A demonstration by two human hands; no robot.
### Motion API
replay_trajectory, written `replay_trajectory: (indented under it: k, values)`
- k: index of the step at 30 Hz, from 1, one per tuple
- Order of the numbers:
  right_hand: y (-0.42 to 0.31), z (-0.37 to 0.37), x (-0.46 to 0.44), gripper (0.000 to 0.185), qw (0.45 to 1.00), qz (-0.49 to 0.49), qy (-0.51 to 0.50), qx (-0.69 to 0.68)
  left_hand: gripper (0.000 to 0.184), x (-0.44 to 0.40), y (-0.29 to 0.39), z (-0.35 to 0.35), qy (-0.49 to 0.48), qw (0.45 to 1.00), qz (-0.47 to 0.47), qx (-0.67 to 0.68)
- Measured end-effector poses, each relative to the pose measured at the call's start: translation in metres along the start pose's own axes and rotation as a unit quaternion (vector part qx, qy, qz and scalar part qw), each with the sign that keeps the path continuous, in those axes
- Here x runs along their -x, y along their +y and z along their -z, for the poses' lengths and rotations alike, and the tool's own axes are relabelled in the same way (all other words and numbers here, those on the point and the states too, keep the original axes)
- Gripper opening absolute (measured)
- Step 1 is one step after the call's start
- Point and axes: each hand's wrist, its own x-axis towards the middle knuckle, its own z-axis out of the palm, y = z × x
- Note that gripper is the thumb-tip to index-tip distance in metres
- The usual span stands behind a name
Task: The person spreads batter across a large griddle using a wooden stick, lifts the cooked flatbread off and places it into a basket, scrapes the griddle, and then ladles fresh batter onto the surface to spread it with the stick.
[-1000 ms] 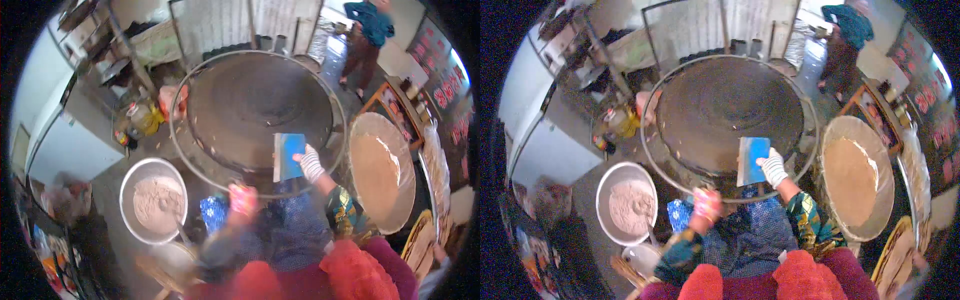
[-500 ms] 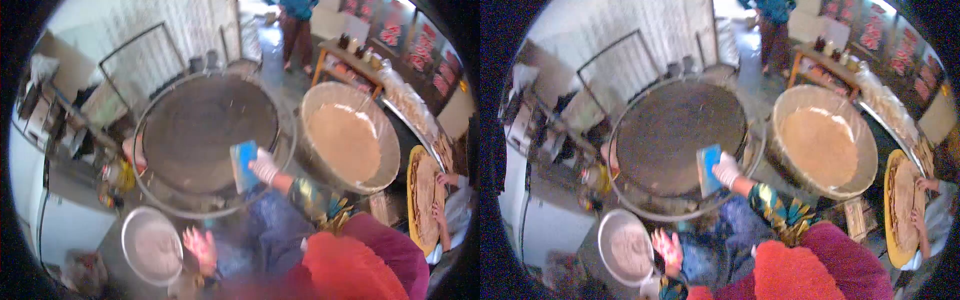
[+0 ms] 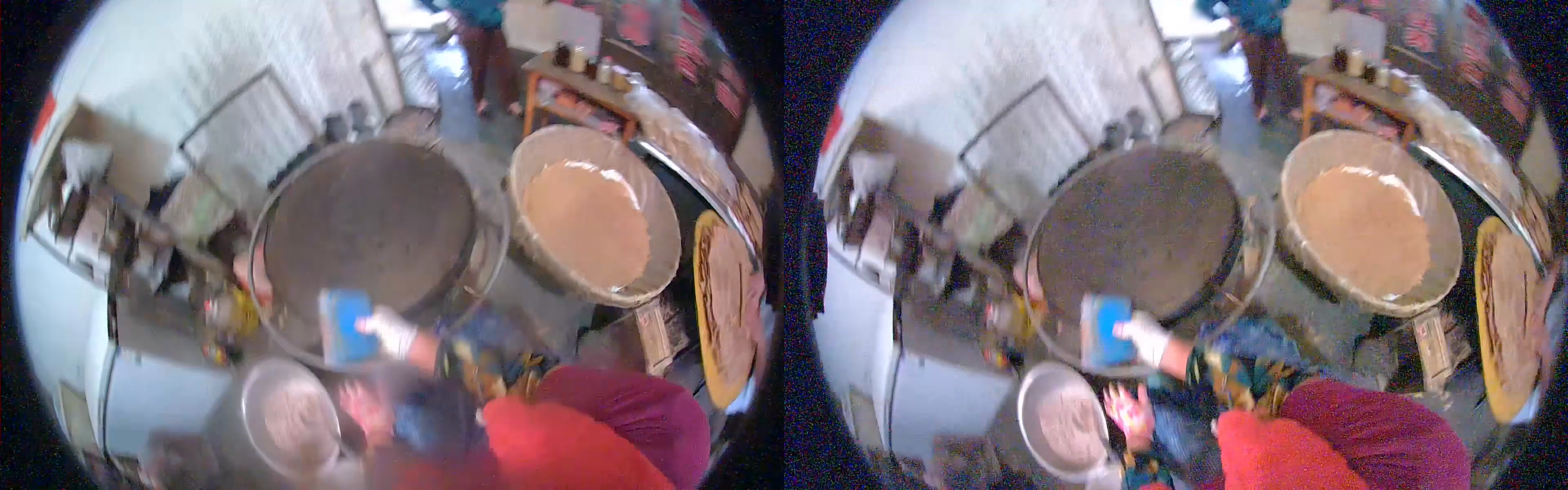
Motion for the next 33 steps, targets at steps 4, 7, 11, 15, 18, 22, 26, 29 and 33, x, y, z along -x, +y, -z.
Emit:
replay_trajectory:
  k: [4, 7, 11, 15, 18, 22, 26, 29, 33]
  values:
    - [-0.022, -0.041, 0.047, 0.037, 0.996, -0.036, 0.049, -0.065, 0.057, -0.002, -0.021, -0.058, 0.153, 0.987, -0.052, -0.005]
    - [-0.067, -0.001, 0.081, 0.034, 0.988, 0.052, -0.028, -0.141, 0.062, 0.003, -0.053, -0.114, 0.185, 0.978, -0.037, -0.089]
    - [-0.172, 0.070, 0.176, 0.034, 0.966, 0.217, 0.030, -0.139, 0.067, -0.009, 0.002, -0.013, -0.098, 0.992, 0.026, -0.075]
    - [-0.219, 0.185, 0.339, 0.034, 0.867, 0.355, 0.337, 0.095, 0.069, -0.009, 0.006, -0.012, -0.097, 0.993, 0.019, -0.060]
    - [-0.166, 0.271, 0.455, 0.027, 0.684, 0.327, 0.610, 0.231, 0.069, -0.012, 0.007, -0.012, -0.096, 0.994, 0.009, -0.052]
    - [-0.097, 0.303, 0.548, 0.026, 0.433, 0.200, 0.789, 0.387, 0.065, -0.014, 0.025, 0.003, -0.057, 0.992, -0.021, -0.110]
    - [-0.080, 0.443, 0.590, 0.039, 0.537, 0.500, 0.677, 0.057, 0.066, -0.020, 0.007, -0.037, -0.089, 0.990, 0.023, -0.107]
    - [-0.107, 0.380, 0.570, 0.044, 0.219, -0.149, 0.787, 0.556, 0.062, -0.018, 0.019, -0.011, -0.111, 0.990, 0.011, -0.087]
    - [-0.084, 0.430, 0.549, 0.054, 0.234, -0.153, 0.761, 0.585, 0.060, 0.009, 0.024, 0.010, -0.079, 0.995, -0.047, 0.023]
